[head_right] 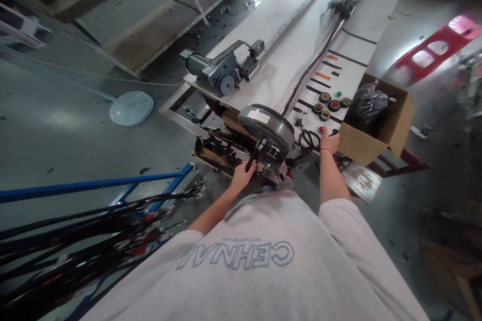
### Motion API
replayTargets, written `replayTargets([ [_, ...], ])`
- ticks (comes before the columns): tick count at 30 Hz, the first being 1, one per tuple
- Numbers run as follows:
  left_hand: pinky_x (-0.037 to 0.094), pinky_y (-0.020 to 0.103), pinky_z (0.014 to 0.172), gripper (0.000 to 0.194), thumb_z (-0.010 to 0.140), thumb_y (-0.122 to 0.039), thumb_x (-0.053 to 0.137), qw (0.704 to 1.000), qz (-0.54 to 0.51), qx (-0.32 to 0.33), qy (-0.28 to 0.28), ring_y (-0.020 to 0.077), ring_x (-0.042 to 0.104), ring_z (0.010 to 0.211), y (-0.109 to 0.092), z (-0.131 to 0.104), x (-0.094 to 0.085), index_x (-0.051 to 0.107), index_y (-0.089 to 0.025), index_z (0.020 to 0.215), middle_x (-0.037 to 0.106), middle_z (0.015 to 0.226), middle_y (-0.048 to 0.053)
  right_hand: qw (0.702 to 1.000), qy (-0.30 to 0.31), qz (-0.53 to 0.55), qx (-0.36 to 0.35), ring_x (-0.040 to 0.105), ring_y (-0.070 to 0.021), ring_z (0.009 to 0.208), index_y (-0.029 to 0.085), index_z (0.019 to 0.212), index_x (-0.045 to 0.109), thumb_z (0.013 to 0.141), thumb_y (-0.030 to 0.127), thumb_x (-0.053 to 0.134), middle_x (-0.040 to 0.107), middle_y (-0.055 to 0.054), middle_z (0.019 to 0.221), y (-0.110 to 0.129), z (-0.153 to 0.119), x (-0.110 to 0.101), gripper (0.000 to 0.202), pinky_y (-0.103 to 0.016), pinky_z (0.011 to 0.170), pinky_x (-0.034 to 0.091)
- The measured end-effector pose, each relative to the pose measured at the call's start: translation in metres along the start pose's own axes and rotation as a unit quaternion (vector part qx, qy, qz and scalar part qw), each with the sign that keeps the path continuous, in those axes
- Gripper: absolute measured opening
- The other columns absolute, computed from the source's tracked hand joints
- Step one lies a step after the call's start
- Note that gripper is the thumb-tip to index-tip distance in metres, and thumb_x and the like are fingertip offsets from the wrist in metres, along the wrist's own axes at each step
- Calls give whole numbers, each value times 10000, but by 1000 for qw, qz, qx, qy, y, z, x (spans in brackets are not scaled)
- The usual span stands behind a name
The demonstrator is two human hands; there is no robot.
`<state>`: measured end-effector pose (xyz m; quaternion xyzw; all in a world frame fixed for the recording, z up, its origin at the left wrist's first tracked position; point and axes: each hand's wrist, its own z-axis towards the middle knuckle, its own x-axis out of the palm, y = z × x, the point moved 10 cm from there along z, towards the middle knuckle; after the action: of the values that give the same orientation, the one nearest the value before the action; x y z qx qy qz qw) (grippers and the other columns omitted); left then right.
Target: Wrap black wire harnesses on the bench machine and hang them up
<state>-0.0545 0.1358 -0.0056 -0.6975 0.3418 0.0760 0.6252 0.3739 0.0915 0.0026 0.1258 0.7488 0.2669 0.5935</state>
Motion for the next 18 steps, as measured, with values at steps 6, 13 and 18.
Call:
replayTargets([
  [6,414,239,612,355,837,-412,470,998,42,-52,-14,147,537,603,40,-16,-10,647,-133,706,599,597,24,1000,1,11,-4,557,-375,1149,116,1106,555,748,667,613,599,-250,1178,-2,5,3,659,-498,981,408],
  [13,350,232,528,361,772,-435,480,992,74,-104,21,134,473,521,96,-78,-27,601,-145,594,529,507,6,1000,-6,0,-10,561,-372,1143,115,1106,544,758,661,609,603,-253,1147,-1,6,3,651,-485,970,424],
  [18,319,222,490,384,787,-463,457,990,77,-118,10,120,451,499,87,-108,-42,606,-148,625,524,500,-1,1000,3,-7,-12,557,-379,1150,112,1109,533,775,670,582,596,-260,1152,0,7,5,652,-502,974,418],
])
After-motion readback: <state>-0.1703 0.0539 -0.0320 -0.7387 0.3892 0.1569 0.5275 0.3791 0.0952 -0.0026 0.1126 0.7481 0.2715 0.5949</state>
